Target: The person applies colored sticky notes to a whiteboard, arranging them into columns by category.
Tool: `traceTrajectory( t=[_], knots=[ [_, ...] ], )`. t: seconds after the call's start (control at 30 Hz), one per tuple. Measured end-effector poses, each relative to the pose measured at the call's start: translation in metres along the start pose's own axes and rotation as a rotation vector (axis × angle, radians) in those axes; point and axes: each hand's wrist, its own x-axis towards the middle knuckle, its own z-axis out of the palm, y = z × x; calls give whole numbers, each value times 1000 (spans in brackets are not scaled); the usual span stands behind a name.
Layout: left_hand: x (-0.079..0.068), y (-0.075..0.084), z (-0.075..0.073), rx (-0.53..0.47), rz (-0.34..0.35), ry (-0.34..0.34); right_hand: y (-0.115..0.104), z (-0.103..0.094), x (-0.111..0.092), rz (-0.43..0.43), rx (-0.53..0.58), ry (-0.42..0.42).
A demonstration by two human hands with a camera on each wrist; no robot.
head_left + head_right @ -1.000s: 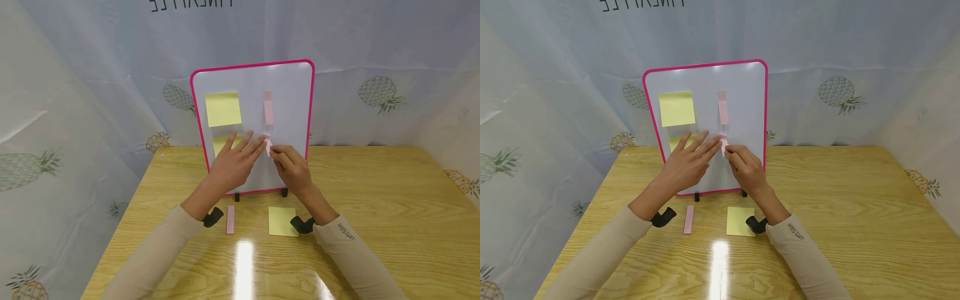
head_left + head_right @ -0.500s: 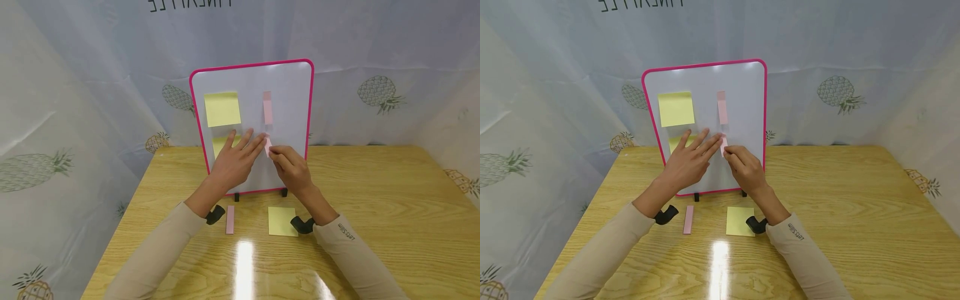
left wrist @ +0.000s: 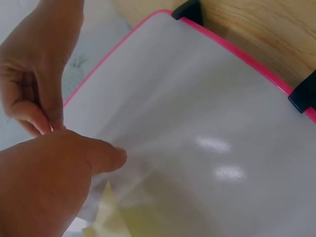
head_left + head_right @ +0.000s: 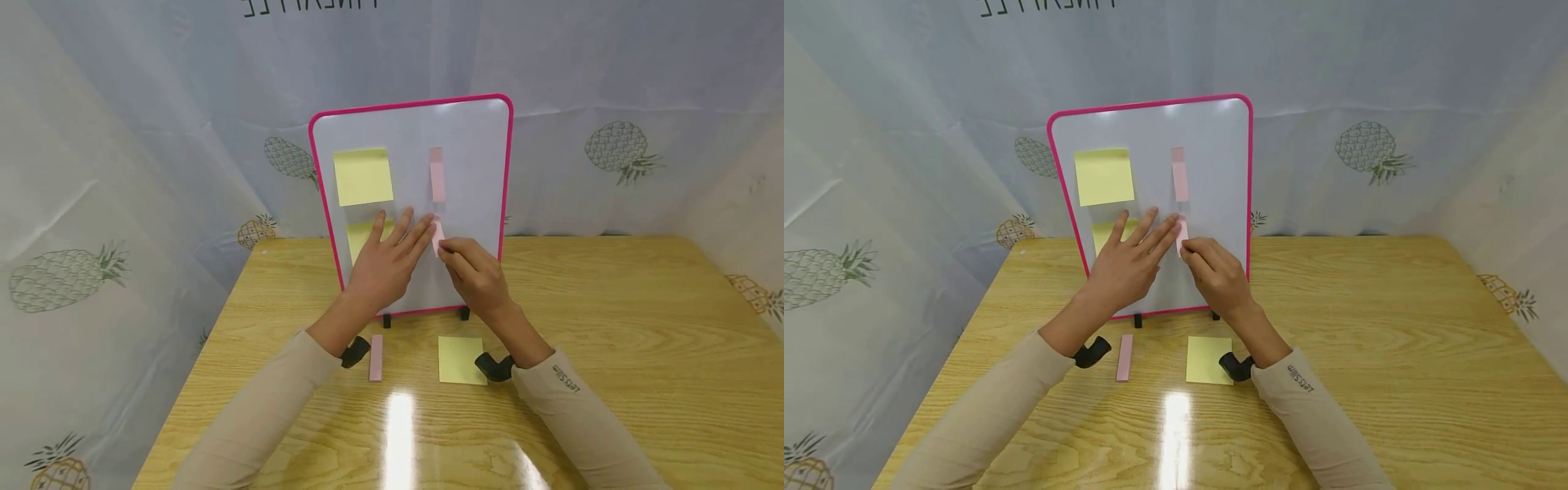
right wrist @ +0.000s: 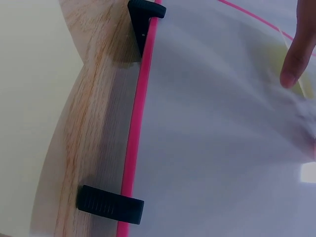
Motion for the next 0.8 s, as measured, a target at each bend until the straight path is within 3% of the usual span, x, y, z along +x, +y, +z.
traceTrajectory(
  t=[0.27, 0.57, 0.8],
  knots=[
    [-2, 5, 2, 70, -28, 38, 2, -2, -3, 3, -6, -33],
    [-1, 7, 2, 156, -40, -5, 6, -3, -7, 42, -121, -72],
    [-3, 11, 4, 213, -68, 25, 21, -7, -5, -70, -240, -168]
  ],
)
